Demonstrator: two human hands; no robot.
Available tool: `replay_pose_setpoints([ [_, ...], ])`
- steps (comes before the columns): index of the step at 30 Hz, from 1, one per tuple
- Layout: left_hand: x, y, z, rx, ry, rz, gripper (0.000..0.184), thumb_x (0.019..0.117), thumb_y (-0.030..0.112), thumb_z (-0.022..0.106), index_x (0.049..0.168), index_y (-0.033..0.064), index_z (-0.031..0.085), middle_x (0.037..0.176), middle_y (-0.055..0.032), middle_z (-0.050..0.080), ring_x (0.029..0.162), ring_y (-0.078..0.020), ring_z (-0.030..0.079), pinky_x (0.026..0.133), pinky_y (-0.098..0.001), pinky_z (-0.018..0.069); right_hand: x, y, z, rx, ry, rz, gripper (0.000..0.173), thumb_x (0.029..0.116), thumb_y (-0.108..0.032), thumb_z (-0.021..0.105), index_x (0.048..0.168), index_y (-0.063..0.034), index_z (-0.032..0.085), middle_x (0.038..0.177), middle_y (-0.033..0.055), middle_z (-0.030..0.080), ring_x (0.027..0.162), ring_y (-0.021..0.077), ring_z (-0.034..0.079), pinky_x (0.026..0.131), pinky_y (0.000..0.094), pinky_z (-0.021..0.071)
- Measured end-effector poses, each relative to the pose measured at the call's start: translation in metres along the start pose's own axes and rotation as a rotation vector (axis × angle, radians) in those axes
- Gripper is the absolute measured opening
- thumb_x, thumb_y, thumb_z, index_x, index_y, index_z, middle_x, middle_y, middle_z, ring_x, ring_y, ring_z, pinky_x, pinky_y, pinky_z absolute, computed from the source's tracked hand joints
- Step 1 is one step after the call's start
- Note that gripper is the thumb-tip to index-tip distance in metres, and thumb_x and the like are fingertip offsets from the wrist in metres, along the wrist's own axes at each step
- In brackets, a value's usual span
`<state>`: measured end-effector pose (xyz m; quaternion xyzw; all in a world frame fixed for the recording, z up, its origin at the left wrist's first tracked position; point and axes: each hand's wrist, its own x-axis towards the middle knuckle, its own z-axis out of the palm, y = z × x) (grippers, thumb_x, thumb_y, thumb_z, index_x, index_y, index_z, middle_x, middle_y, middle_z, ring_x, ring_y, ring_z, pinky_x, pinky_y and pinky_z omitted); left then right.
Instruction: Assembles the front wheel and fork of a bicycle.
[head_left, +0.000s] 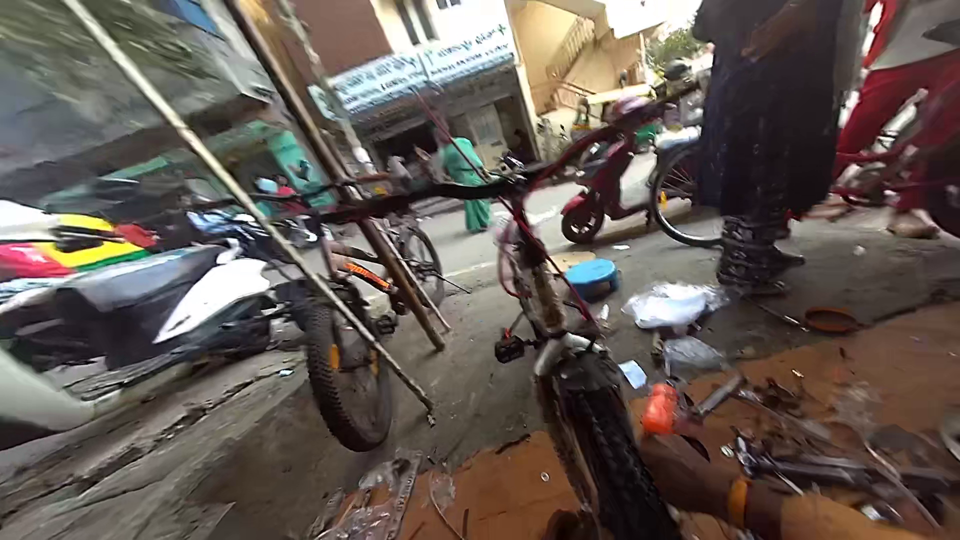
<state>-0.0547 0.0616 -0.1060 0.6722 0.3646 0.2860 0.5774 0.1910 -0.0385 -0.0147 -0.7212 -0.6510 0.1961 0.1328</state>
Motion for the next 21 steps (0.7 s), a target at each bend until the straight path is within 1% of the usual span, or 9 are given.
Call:
replay_pose_setpoints([
  [2, -0.002, -0.004, -0.003, 0.034, -0.008, 0.008, 0.02, 0.0914, 0.001, 0.065, 0.108, -0.0097, 0.064, 0.09, -0.0086, 0.068, 0.082, -0.0091, 0.065, 0.081, -0.0304, 0.0569, -0.002, 0.012, 0.003, 0.244, -0.01, 0.042, 0.027, 0.0997, -0.017, 0.06, 0.121, -0.0035, 0.07, 0.112, 0.0242, 0.069, 0.105, 0.0422, 0.066, 0.091, 0.0645, 0.0496],
  [3, -0.002, -0.006, -0.003, 0.031, -0.019, 0.018, 0.018, 0.0915, 0.002, 0.065, 0.107, -0.0078, 0.064, 0.089, -0.006, 0.069, 0.082, -0.0074, 0.066, 0.081, -0.0288, 0.0581, -0.005, 0.02, 0.002, 0.414, -0.022, 0.047, 0.026, 0.103, -0.016, 0.058, 0.121, -0.0017, 0.069, 0.111, 0.021, 0.069, 0.101, 0.034, 0.066, 0.091, 0.0558, 0.0515],
  [5, -0.001, -0.014, -0.003, 0.002, -0.044, 0.044, 0.018, 0.0917, 0.004, 0.063, 0.107, -0.0057, 0.064, 0.089, -0.0033, 0.07, 0.082, -0.0067, 0.068, 0.081, -0.0285, 0.0594, -0.014, 0.041, 0.003, 0.775, -0.031, 0.0, 0.022, 0.106, -0.013, 0.053, 0.117, -0.0007, 0.066, 0.098, 0.0081, 0.065, 0.082, 0.0125, 0.06, 0.078, 0.0331, 0.0522],
  [8, 0.003, -0.021, -0.005, 0.01, -0.017, 0.042, 0.02, 0.0912, 0.006, 0.062, 0.107, -0.0065, 0.061, 0.088, -0.0029, 0.068, 0.081, -0.0052, 0.067, 0.08, -0.0271, 0.0589, -0.037, 0.064, -0.006, 1.146, 0.111, -0.053, 0.023, 0.1056, -0.016, 0.045, 0.109, -0.0065, 0.065, 0.092, 0.0013, 0.07, 0.071, 0.0064, 0.062, 0.065, 0.0261, 0.0528],
  [10, 0.001, -0.023, -0.003, 0.024, 0.006, 0.028, 0.021, 0.09, 0.006, 0.063, 0.107, -0.006, 0.061, 0.087, -0.0017, 0.067, 0.08, -0.0026, 0.066, 0.079, -0.0244, 0.0579, -0.049, 0.073, -0.016, 1.029, 0.287, 0.133, 0.024, 0.1046, -0.014, 0.052, 0.122, -0.0059, 0.066, 0.098, 0.0076, 0.071, 0.081, 0.0152, 0.067, 0.074, 0.0355, 0.0574],
  [12, -0.001, -0.016, 0.001, 0.032, 0.017, 0.008, 0.019, 0.0911, 0.002, 0.063, 0.108, -0.0061, 0.061, 0.089, -0.003, 0.068, 0.081, -0.0023, 0.066, 0.08, -0.0232, 0.0577, -0.046, 0.087, -0.001, 0.597, 0.35, 0.434, 0.049, 0.0972, -0.016, 0.065, 0.146, -0.0149, 0.056, 0.117, 0.0143, 0.072, 0.101, 0.0302, 0.07, 0.086, 0.0551, 0.0568],
  [13, -0.001, -0.013, 0.003, 0.032, 0.016, 0.0, 0.021, 0.0919, 0.0, 0.061, 0.111, -0.0072, 0.06, 0.092, -0.0042, 0.067, 0.084, -0.0025, 0.065, 0.081, -0.0232, 0.0574, -0.041, 0.09, 0.014, 0.434, 0.339, 0.515, 0.057, 0.0935, -0.022, 0.069, 0.147, -0.0142, 0.052, 0.121, 0.0179, 0.069, 0.108, 0.0369, 0.068, 0.09, 0.0631, 0.0542],
  [18, 0.0, -0.023, 0.0, -0.088, 0.01, 0.014, 0.037, 0.0867, -0.002, 0.064, 0.122, -0.0078, 0.056, 0.102, -0.0079, 0.07, 0.091, -0.0084, 0.069, 0.085, -0.0268, 0.0597, -0.029, 0.038, 0.052, 0.487, 0.163, 0.345, 0.03, 0.1049, -0.018, 0.054, 0.131, -0.0077, 0.066, 0.113, 0.0167, 0.071, 0.104, 0.0331, 0.068, 0.093, 0.0558, 0.0536],
  [21, 0.003, -0.028, 0.0, -0.154, -0.003, 0.033, 0.055, 0.0842, 0.013, 0.069, 0.133, -0.0066, 0.05, 0.114, -0.0088, 0.068, 0.1, -0.0101, 0.068, 0.089, -0.028, 0.0584, -0.019, 0.029, 0.073, 0.72, 0.206, 0.48, 0.048, 0.11, -0.043, 0.041, 0.111, -0.005, 0.07, 0.096, 0.0152, 0.068, 0.089, 0.0297, 0.067, 0.082, 0.0528, 0.0533],
])
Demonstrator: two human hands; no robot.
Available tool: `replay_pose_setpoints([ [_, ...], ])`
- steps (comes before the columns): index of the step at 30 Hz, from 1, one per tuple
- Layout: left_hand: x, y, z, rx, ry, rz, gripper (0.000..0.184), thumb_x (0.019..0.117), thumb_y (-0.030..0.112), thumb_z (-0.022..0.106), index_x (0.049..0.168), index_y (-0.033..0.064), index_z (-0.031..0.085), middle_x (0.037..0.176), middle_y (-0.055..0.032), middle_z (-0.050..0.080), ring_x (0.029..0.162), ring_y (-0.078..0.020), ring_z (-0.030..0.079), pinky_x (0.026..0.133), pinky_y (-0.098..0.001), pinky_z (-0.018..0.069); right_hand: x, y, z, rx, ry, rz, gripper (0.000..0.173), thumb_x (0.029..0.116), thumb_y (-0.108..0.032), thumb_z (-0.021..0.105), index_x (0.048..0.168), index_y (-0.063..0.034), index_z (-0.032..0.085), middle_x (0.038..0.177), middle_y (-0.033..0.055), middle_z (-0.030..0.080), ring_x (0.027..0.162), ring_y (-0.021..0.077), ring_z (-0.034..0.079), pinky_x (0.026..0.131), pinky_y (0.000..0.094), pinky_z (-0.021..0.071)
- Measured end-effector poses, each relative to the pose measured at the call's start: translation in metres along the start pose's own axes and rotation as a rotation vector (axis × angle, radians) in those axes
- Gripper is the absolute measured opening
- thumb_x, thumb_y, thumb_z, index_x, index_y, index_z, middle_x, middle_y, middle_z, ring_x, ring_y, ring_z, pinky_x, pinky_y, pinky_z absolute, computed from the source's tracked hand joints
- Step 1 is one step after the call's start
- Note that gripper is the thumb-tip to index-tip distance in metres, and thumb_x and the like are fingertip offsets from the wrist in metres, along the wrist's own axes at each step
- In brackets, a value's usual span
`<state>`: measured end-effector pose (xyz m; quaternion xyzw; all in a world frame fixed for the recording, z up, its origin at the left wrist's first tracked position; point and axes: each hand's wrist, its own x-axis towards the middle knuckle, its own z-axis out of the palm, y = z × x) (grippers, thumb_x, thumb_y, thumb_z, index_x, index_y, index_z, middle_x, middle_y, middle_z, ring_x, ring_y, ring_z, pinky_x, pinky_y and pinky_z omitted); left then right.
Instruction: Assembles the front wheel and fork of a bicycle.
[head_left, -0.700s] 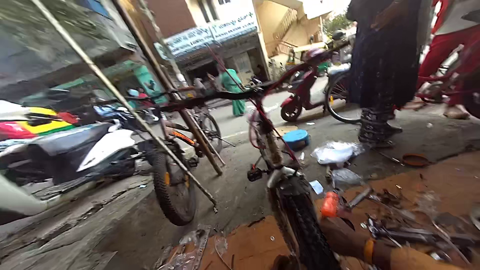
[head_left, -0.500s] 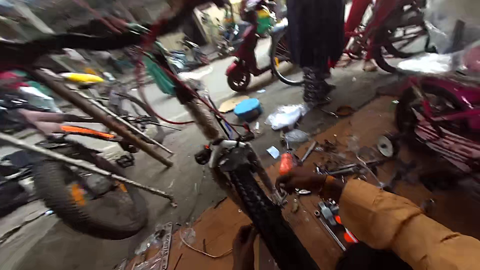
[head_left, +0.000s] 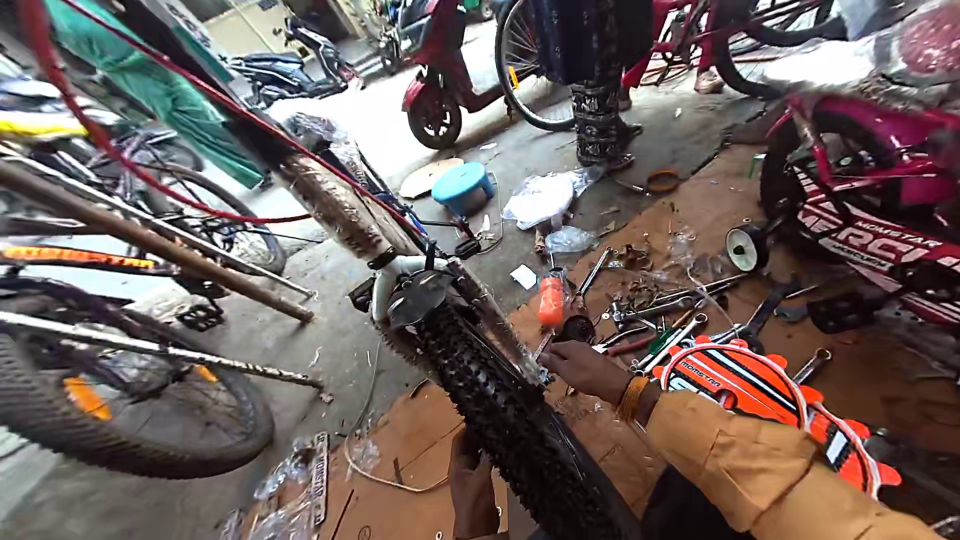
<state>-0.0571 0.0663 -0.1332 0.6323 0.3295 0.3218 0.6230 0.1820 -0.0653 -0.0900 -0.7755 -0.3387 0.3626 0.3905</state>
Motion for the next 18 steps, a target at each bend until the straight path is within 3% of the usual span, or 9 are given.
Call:
replay_pose_setpoints([
  [3, -0.001, 0.012, 0.004, 0.083, -0.009, -0.056, 0.041, 0.0998, 0.021, 0.05, 0.132, -0.0046, 0.052, 0.117, -0.0112, 0.066, 0.102, -0.015, 0.066, 0.089, -0.0326, 0.0565, -0.008, 0.014, 0.018, 0.132, -0.08, 0.278, 0.077, 0.107, -0.063, 0.024, 0.097, -0.0011, 0.07, 0.091, 0.0133, 0.07, 0.087, 0.0262, 0.066, 0.084, 0.0494, 0.0515],
  [4, -0.001, 0.013, 0.003, 0.109, -0.008, -0.073, 0.039, 0.1042, 0.021, 0.043, 0.131, -0.0039, 0.054, 0.116, -0.0114, 0.067, 0.1, -0.0159, 0.067, 0.088, -0.0337, 0.0569, -0.012, 0.02, 0.025, 0.172, -0.067, 0.332, 0.08, 0.1063, -0.065, 0.022, 0.094, -0.001, 0.068, 0.088, 0.0119, 0.068, 0.083, 0.0244, 0.065, 0.08, 0.0464, 0.0509],
  [6, 0.0, 0.009, 0.002, 0.117, 0.001, -0.109, 0.038, 0.1096, 0.022, 0.035, 0.129, -0.0025, 0.056, 0.114, -0.0109, 0.068, 0.098, -0.0165, 0.068, 0.087, -0.0337, 0.0578, -0.017, 0.03, 0.033, 0.221, 0.114, 0.316, 0.078, 0.1062, -0.064, 0.026, 0.095, -0.0006, 0.07, 0.09, 0.0165, 0.069, 0.086, 0.0316, 0.066, 0.081, 0.0541, 0.0515],
  [8, 0.002, 0.005, 0.003, 0.089, 0.014, -0.136, 0.034, 0.1102, 0.021, 0.039, 0.124, -0.0019, 0.06, 0.109, -0.0105, 0.069, 0.094, -0.0164, 0.069, 0.085, -0.0328, 0.0588, -0.013, 0.035, 0.032, 0.338, 0.209, 0.172, 0.066, 0.1082, -0.058, 0.031, 0.118, -0.0042, 0.068, 0.107, 0.0181, 0.069, 0.097, 0.033, 0.067, 0.085, 0.0567, 0.0537],
  [10, 0.0, 0.006, 0.008, 0.048, 0.008, -0.162, 0.028, 0.1072, 0.018, 0.047, 0.121, -0.0017, 0.061, 0.105, -0.0099, 0.069, 0.094, -0.0161, 0.068, 0.084, -0.0328, 0.0577, -0.01, 0.032, 0.027, 0.429, 0.085, 0.088, 0.061, 0.1101, -0.053, 0.028, 0.134, -0.008, 0.061, 0.121, 0.015, 0.066, 0.107, 0.0279, 0.066, 0.091, 0.0509, 0.0542],
  [12, -0.002, 0.007, 0.006, 0.0, -0.057, -0.157, 0.032, 0.0982, 0.012, 0.058, 0.126, -0.0036, 0.057, 0.109, -0.0104, 0.068, 0.098, -0.0155, 0.067, 0.087, -0.0327, 0.0576, -0.01, 0.025, 0.022, 0.317, -0.021, 0.15, 0.074, 0.1084, -0.06, 0.024, 0.112, -0.0016, 0.069, 0.102, 0.0137, 0.07, 0.094, 0.0255, 0.067, 0.087, 0.0487, 0.0533],
  [14, -0.002, 0.005, -0.003, 0.012, -0.158, -0.146, 0.059, 0.0825, 0.012, 0.07, 0.135, -0.004, 0.051, 0.117, -0.0113, 0.067, 0.104, -0.0152, 0.067, 0.089, -0.0324, 0.0579, -0.012, 0.023, 0.02, 0.158, -0.047, 0.276, 0.082, 0.106, -0.066, 0.019, 0.091, -0.0014, 0.067, 0.085, 0.0117, 0.067, 0.083, 0.0253, 0.063, 0.081, 0.0487, 0.0493],
  [16, -0.001, 0.0, -0.011, 0.004, -0.209, -0.126, 0.077, 0.0753, 0.023, 0.079, 0.14, -0.0049, 0.048, 0.121, -0.0116, 0.067, 0.107, -0.0156, 0.067, 0.09, -0.033, 0.0577, -0.014, 0.026, 0.019, 0.201, 0.041, 0.266, 0.076, 0.107, -0.063, 0.024, 0.094, -0.0031, 0.07, 0.09, 0.0129, 0.068, 0.088, 0.0269, 0.064, 0.083, 0.0504, 0.0495],
  [18, 0.002, -0.005, -0.014, -0.024, -0.19, -0.129, 0.069, 0.0847, 0.031, 0.076, 0.138, -0.0047, 0.051, 0.121, -0.0114, 0.068, 0.107, -0.0158, 0.067, 0.093, -0.0334, 0.0572, -0.013, 0.029, 0.019, 0.362, 0.058, 0.119, 0.063, 0.1094, -0.055, 0.029, 0.119, -0.0078, 0.068, 0.105, 0.0122, 0.069, 0.096, 0.0248, 0.066, 0.086, 0.0484, 0.0531],
])
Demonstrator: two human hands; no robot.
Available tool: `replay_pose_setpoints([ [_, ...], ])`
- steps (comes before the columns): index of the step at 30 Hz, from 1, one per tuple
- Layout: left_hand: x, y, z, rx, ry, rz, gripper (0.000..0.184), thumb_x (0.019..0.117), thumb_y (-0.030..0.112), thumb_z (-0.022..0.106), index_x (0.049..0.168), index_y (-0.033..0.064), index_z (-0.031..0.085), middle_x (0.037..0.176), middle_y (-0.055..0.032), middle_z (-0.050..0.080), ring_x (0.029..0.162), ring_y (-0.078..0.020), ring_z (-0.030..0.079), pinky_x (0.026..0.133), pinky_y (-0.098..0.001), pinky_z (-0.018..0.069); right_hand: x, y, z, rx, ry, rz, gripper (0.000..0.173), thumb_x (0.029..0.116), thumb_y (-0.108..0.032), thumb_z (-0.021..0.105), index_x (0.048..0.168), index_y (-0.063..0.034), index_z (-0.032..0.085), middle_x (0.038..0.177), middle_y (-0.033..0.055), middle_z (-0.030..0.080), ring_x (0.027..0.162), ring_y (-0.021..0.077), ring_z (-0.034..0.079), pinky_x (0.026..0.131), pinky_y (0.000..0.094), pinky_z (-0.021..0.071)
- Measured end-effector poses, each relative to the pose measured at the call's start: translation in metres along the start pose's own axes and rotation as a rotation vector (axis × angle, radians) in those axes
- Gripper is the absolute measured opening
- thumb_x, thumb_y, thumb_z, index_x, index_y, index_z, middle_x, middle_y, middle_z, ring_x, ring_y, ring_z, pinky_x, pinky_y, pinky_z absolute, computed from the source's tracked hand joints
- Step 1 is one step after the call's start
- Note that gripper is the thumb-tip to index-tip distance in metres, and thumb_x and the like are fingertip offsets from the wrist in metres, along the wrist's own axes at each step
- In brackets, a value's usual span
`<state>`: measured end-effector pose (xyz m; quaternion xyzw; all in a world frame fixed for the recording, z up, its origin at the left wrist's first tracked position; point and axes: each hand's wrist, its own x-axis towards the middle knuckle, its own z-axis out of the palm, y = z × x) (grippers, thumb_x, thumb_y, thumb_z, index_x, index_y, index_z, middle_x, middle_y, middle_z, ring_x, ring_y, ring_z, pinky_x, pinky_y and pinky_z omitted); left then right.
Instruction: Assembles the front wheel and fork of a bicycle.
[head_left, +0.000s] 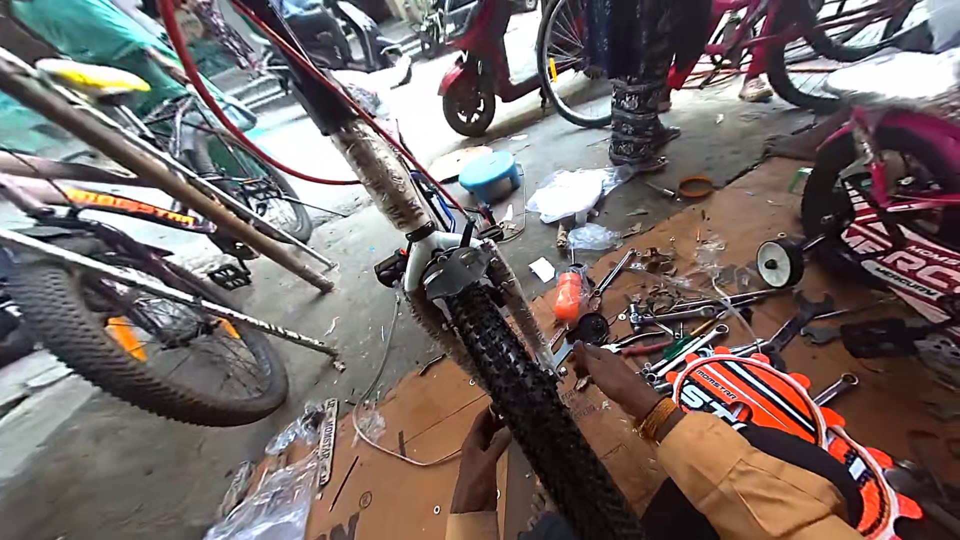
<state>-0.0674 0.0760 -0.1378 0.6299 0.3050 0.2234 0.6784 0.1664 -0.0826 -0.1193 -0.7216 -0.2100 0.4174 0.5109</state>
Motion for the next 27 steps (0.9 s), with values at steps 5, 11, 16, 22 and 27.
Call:
replay_pose_setpoints([
  [5, 0.004, -0.003, 0.008, -0.018, 0.076, 0.014, 0.04, 0.0943, 0.02, 0.066, 0.127, -0.0035, 0.06, 0.112, -0.011, 0.07, 0.101, -0.0164, 0.067, 0.092, -0.0337, 0.0565, 0.01, -0.03, -0.011, -0.228, -0.071, 0.099, 0.081, 0.1042, -0.069, 0.02, 0.105, -0.0096, 0.075, 0.088, 0.0128, 0.069, 0.082, 0.0266, 0.063, 0.078, 0.0503, 0.0497],
  [11, -0.002, 0.002, 0.007, -0.027, 0.033, -0.035, 0.059, 0.0936, 0.028, 0.068, 0.141, -0.0017, 0.05, 0.123, -0.0106, 0.067, 0.108, -0.0161, 0.066, 0.092, -0.0328, 0.0562, 0.011, -0.011, -0.008, -0.129, -0.18, 0.071, 0.074, 0.1082, -0.06, 0.023, 0.112, -0.0041, 0.07, 0.107, 0.0114, 0.071, 0.1, 0.0223, 0.065, 0.09, 0.0466, 0.0513],
  [16, 0.001, 0.004, 0.013, 0.016, 0.116, -0.011, 0.049, 0.0872, 0.007, 0.065, 0.134, -0.0039, 0.055, 0.118, -0.0118, 0.068, 0.106, -0.0168, 0.066, 0.092, -0.0336, 0.056, 0.014, 0.002, 0.002, -0.034, 0.024, 0.081, 0.069, 0.1083, -0.059, 0.028, 0.103, -0.0052, 0.071, 0.094, 0.0112, 0.069, 0.089, 0.0243, 0.065, 0.082, 0.0475, 0.0513],
  [22, -0.005, 0.008, 0.021, -0.058, 0.172, -0.052, 0.039, 0.1041, 0.017, 0.052, 0.136, -0.0042, 0.053, 0.117, -0.0095, 0.068, 0.1, -0.0127, 0.067, 0.089, -0.0306, 0.0565, 0.007, -0.016, -0.004, -0.185, -0.205, 0.198, 0.075, 0.1081, -0.061, 0.023, 0.093, -0.0032, 0.067, 0.081, 0.0055, 0.066, 0.073, 0.016, 0.06, 0.072, 0.0388, 0.0478],
  [27, -0.011, 0.008, 0.02, -0.035, 0.115, -0.009, 0.061, 0.0826, 0.004, 0.065, 0.14, -0.0066, 0.048, 0.122, -0.0115, 0.066, 0.105, -0.0133, 0.066, 0.09, -0.0303, 0.0559, 0.012, -0.012, -0.001, 0.076, -0.14, 0.084, 0.049, 0.1123, -0.042, 0.034, 0.126, -0.0048, 0.064, 0.11, 0.0107, 0.067, 0.097, 0.019, 0.066, 0.086, 0.0382, 0.0546],
])
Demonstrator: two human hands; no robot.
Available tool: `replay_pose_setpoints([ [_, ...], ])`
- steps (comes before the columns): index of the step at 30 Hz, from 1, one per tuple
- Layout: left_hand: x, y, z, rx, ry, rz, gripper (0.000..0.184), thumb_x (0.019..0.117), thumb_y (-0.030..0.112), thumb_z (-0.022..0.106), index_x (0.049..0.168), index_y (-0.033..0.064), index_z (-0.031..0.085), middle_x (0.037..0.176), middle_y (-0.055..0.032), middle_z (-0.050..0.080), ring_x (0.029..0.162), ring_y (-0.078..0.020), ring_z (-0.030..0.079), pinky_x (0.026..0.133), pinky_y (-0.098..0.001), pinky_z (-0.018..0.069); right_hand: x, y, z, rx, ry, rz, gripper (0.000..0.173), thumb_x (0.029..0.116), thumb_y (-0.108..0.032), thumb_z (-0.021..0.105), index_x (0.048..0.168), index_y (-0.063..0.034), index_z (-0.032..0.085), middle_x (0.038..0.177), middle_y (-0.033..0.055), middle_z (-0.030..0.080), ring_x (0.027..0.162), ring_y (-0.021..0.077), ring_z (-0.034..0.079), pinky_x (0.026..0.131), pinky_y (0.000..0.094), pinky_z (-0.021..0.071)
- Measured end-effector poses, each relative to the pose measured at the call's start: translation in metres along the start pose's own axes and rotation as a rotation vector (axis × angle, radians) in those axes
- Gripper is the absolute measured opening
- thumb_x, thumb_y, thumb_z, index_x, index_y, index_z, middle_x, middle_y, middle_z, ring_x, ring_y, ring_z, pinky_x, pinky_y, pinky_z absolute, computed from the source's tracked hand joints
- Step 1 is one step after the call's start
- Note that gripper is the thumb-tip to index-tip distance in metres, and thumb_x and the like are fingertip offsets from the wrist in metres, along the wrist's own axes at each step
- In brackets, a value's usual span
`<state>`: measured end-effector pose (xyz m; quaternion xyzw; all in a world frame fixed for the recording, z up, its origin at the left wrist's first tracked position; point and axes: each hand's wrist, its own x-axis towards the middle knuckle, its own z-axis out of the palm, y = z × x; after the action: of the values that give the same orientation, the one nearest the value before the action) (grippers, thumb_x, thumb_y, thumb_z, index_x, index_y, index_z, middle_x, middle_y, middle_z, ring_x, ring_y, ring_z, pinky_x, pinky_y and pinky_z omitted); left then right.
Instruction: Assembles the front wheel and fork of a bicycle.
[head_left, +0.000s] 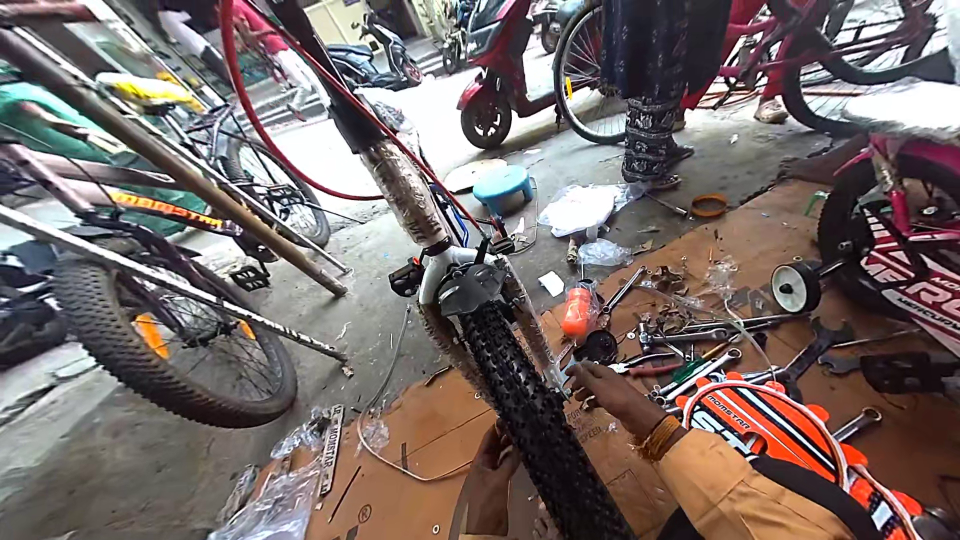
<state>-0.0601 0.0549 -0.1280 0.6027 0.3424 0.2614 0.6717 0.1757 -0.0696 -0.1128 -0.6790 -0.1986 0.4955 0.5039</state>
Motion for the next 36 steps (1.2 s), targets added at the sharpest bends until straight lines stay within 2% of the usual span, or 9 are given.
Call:
replay_pose_setpoints([
  [4, -0.003, 0.001, 0.001, -0.038, 0.02, -0.04, 0.05, 0.0954, 0.009, 0.055, 0.142, -0.0059, 0.046, 0.125, -0.0113, 0.066, 0.107, -0.013, 0.066, 0.093, -0.031, 0.0555, -0.006, -0.001, -0.001, -0.137, -0.05, 0.142, 0.07, 0.1081, -0.061, 0.025, 0.093, -0.005, 0.064, 0.082, 0.0043, 0.066, 0.078, 0.0157, 0.064, 0.076, 0.0377, 0.0528],
  [6, 0.005, 0.008, 0.009, 0.011, 0.137, -0.063, 0.033, 0.1077, 0.015, 0.046, 0.129, -0.0059, 0.058, 0.114, -0.0112, 0.069, 0.099, -0.0137, 0.067, 0.089, -0.0319, 0.0554, -0.004, 0.001, 0.002, -0.05, 0.045, 0.084, 0.057, 0.1109, -0.049, 0.033, 0.102, -0.0031, 0.066, 0.087, 0.0067, 0.065, 0.079, 0.0168, 0.064, 0.076, 0.0371, 0.0532],
  [9, 0.008, -0.001, 0.0, 0.019, 0.088, -0.001, 0.038, 0.0934, 0.007, 0.064, 0.128, -0.0058, 0.06, 0.113, -0.012, 0.07, 0.101, -0.0137, 0.068, 0.09, -0.0311, 0.0579, -0.002, -0.008, 0.001, -0.014, -0.009, -0.017, 0.042, 0.1118, -0.037, 0.04, 0.127, -0.0062, 0.062, 0.106, 0.0088, 0.067, 0.094, 0.0171, 0.066, 0.084, 0.0368, 0.0551],
  [12, 0.005, -0.011, -0.007, 0.007, -0.064, -0.008, 0.077, 0.0793, 0.017, 0.075, 0.145, -0.0057, 0.043, 0.128, -0.0118, 0.065, 0.112, -0.0151, 0.066, 0.094, -0.0318, 0.0566, -0.007, -0.021, -0.007, -0.107, -0.029, 0.063, 0.053, 0.1116, -0.047, 0.033, 0.12, -0.0065, 0.066, 0.096, 0.0063, 0.068, 0.085, 0.0151, 0.065, 0.08, 0.0364, 0.0546],
  [17, 0.014, -0.002, 0.004, -0.03, 0.079, 0.004, 0.033, 0.1011, 0.012, 0.058, 0.128, -0.0065, 0.06, 0.113, -0.0126, 0.07, 0.101, -0.0149, 0.068, 0.092, -0.0319, 0.0568, -0.009, -0.017, 0.005, -0.119, 0.026, -0.091, 0.031, 0.1108, -0.028, 0.045, 0.119, -0.006, 0.065, 0.098, 0.0066, 0.069, 0.089, 0.0149, 0.066, 0.082, 0.035, 0.0551],
  [21, 0.014, -0.021, -0.01, 0.012, -0.079, 0.002, 0.067, 0.0835, 0.003, 0.068, 0.146, -0.0039, 0.046, 0.135, -0.0146, 0.062, 0.117, -0.0197, 0.065, 0.095, -0.0347, 0.0568, -0.033, -0.035, 0.014, -0.12, 0.065, -0.085, 0.028, 0.1105, -0.021, 0.044, 0.114, -0.0034, 0.065, 0.093, 0.0056, 0.067, 0.084, 0.0119, 0.064, 0.078, 0.031, 0.054],
  [27, 0.018, -0.009, 0.005, -0.09, 0.108, -0.006, 0.029, 0.0978, 0.008, 0.066, 0.123, -0.0055, 0.063, 0.11, -0.013, 0.072, 0.101, -0.0155, 0.068, 0.093, -0.0308, 0.056, -0.038, -0.033, 0.015, -0.134, 0.036, -0.127, 0.021, 0.1079, -0.015, 0.051, 0.119, -0.0026, 0.064, 0.092, 0.0052, 0.068, 0.08, 0.0103, 0.065, 0.076, 0.0294, 0.055],
  [32, 0.01, -0.021, -0.005, -0.079, -0.067, -0.016, 0.062, 0.0922, 0.013, 0.065, 0.147, -0.0051, 0.043, 0.133, -0.0154, 0.063, 0.114, -0.0196, 0.066, 0.097, -0.034, 0.0559, -0.047, -0.034, 0.016, -0.165, 0.028, -0.138, 0.019, 0.1041, -0.011, 0.055, 0.12, -0.0038, 0.062, 0.098, 0.0033, 0.067, 0.086, 0.0073, 0.063, 0.081, 0.0264, 0.0533],
  [36, 0.012, -0.012, 0.01, -0.003, 0.127, -0.044, 0.026, 0.1071, 0.021, 0.051, 0.104, 0.0001, 0.065, 0.082, -0.0031, 0.067, 0.072, -0.0102, 0.063, 0.067, -0.0252, 0.0524, -0.044, -0.026, 0.018, -0.233, 0.079, -0.183, 0.018, 0.1052, -0.012, 0.053, 0.116, -0.0034, 0.064, 0.095, 0.0034, 0.066, 0.084, 0.0081, 0.063, 0.08, 0.0288, 0.0523],
])
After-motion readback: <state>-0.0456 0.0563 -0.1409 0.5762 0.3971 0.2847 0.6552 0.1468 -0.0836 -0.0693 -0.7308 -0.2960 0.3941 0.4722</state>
